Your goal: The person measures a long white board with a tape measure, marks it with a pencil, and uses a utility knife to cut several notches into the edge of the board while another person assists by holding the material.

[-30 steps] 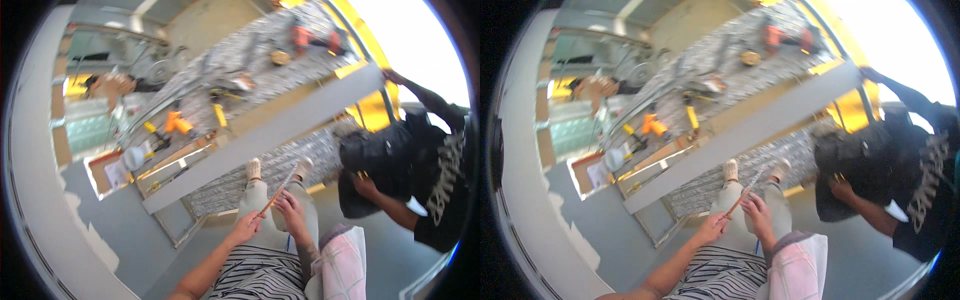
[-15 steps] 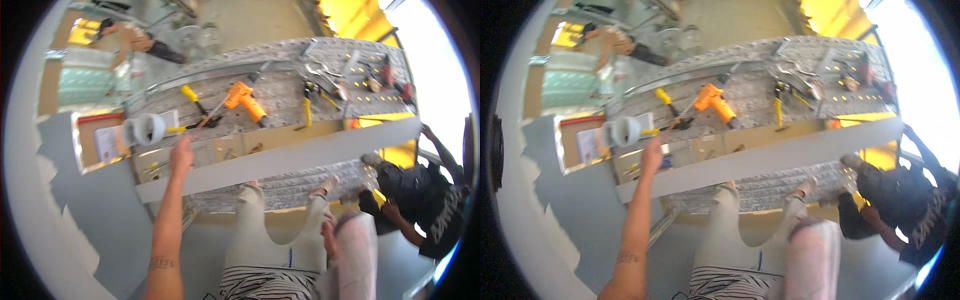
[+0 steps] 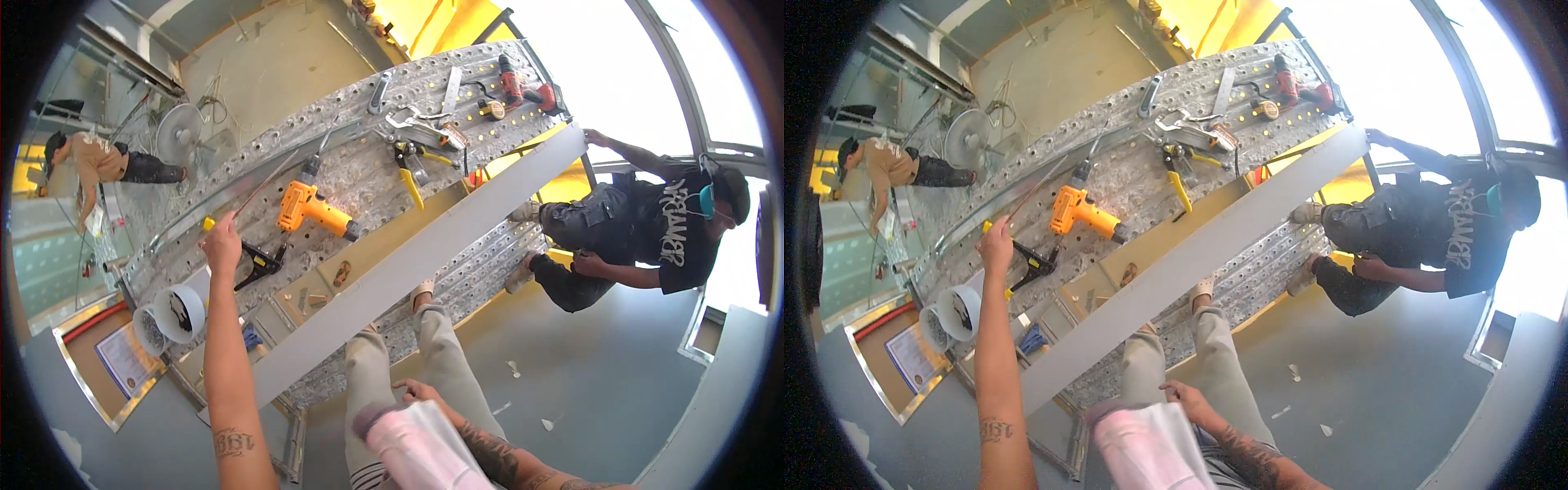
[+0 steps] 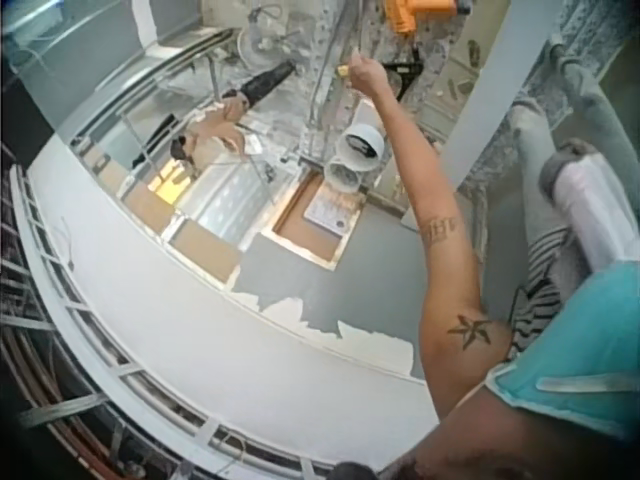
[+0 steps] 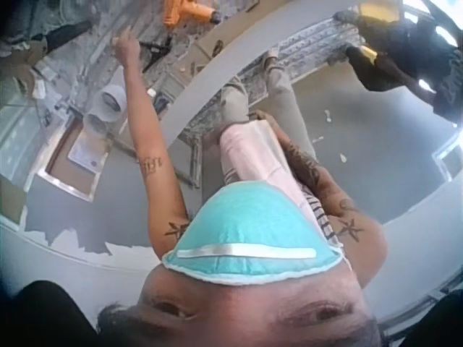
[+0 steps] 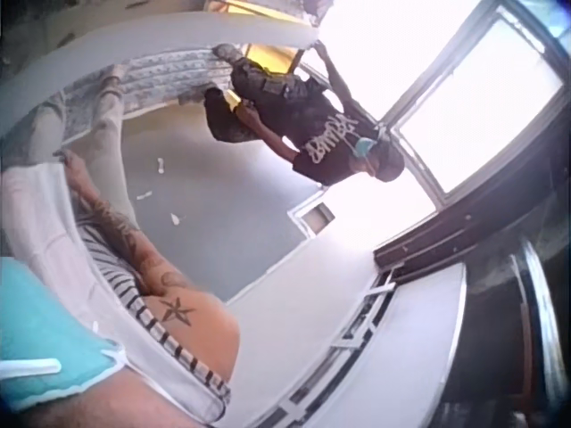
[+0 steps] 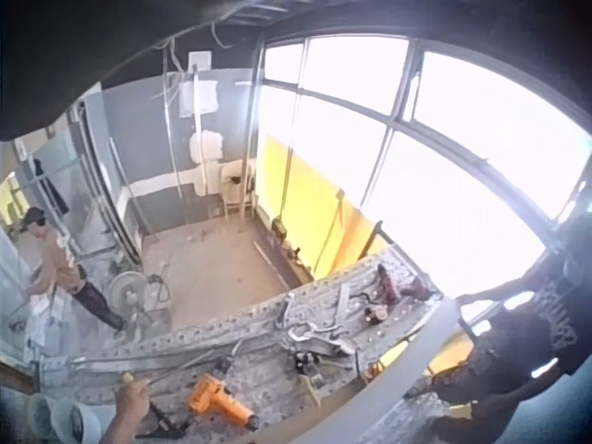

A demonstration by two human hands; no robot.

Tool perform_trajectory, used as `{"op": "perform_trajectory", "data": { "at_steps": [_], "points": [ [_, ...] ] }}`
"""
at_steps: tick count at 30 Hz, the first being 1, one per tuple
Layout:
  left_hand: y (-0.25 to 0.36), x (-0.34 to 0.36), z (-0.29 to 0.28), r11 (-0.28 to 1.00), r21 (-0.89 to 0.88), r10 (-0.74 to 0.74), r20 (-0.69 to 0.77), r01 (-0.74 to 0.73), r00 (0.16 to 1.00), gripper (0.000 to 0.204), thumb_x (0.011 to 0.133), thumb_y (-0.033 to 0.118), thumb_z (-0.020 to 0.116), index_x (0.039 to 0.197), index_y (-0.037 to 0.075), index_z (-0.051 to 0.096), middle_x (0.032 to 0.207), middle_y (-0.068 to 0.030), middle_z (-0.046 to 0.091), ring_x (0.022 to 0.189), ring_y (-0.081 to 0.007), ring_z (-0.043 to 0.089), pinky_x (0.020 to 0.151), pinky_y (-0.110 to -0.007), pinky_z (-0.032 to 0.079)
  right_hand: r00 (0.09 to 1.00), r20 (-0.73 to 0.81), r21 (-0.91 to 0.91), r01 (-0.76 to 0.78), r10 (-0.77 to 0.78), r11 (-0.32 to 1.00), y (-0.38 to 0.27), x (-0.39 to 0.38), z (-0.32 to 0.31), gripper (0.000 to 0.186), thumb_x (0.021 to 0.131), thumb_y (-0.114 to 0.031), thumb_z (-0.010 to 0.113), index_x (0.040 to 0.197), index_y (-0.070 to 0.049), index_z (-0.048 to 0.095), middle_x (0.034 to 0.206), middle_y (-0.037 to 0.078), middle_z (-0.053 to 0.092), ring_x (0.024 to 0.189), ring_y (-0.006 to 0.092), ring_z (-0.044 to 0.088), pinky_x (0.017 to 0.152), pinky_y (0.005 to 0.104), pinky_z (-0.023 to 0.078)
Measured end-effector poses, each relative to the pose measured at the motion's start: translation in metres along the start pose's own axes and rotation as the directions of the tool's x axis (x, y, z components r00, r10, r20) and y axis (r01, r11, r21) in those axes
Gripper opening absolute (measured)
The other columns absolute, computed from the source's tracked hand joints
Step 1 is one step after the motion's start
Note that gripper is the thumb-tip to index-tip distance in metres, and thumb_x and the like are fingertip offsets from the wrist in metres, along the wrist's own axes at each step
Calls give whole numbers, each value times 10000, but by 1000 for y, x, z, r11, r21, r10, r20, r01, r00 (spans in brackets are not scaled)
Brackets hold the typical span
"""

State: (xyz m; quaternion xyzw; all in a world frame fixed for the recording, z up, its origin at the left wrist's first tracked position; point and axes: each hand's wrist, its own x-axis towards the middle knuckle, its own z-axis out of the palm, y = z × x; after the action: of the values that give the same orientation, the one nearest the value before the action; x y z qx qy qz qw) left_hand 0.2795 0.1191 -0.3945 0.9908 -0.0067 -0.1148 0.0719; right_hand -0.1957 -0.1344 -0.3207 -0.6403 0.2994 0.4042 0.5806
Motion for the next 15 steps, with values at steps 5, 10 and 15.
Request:
{"op": "perform_trajectory", "data": {
  "at_steps": [5, 10, 15],
  "points": [
    [44, -7, -4, 999, 23, 47, -142, -45, 989, 391, 959, 259, 532, 1346, 206, 537, 1232, -120, 611, 1139, -310, 571, 989, -560, 345, 997, -75, 118, 0, 8, 993, 14, 7, -49, 333, 890, -201, 566, 1205, -102, 607, 731, 89, 608, 696, 175, 596, 681, 327, 490],
    [82, -42, 26, 970, -101, 186, -269, -220, 945, 475, 876, 261, 610, 1332, 163, 517, 1193, -121, 581, 1135, -339, 542, 996, -551, 357, 981, -188, 245, -2, 50, 969, 17, 3, -87, 318, 894, -181, 555, 1197, -96, 606, 729, 73, 599, 683, 159, 581, 661, 308, 481],
    [256, -31, 41, 774, -285, 554, -126, -565, 823, 397, 844, 196, 649, 1213, 67, 577, 1139, -149, 578, 1086, -353, 547, 935, -448, 443, 945, -295, 403, -10, 139, 915, 49, -8, -128, 304, 899, -162, 545, 1189, -91, 604, 727, 57, 591, 670, 142, 565, 640, 290, 471]
  ]
}}
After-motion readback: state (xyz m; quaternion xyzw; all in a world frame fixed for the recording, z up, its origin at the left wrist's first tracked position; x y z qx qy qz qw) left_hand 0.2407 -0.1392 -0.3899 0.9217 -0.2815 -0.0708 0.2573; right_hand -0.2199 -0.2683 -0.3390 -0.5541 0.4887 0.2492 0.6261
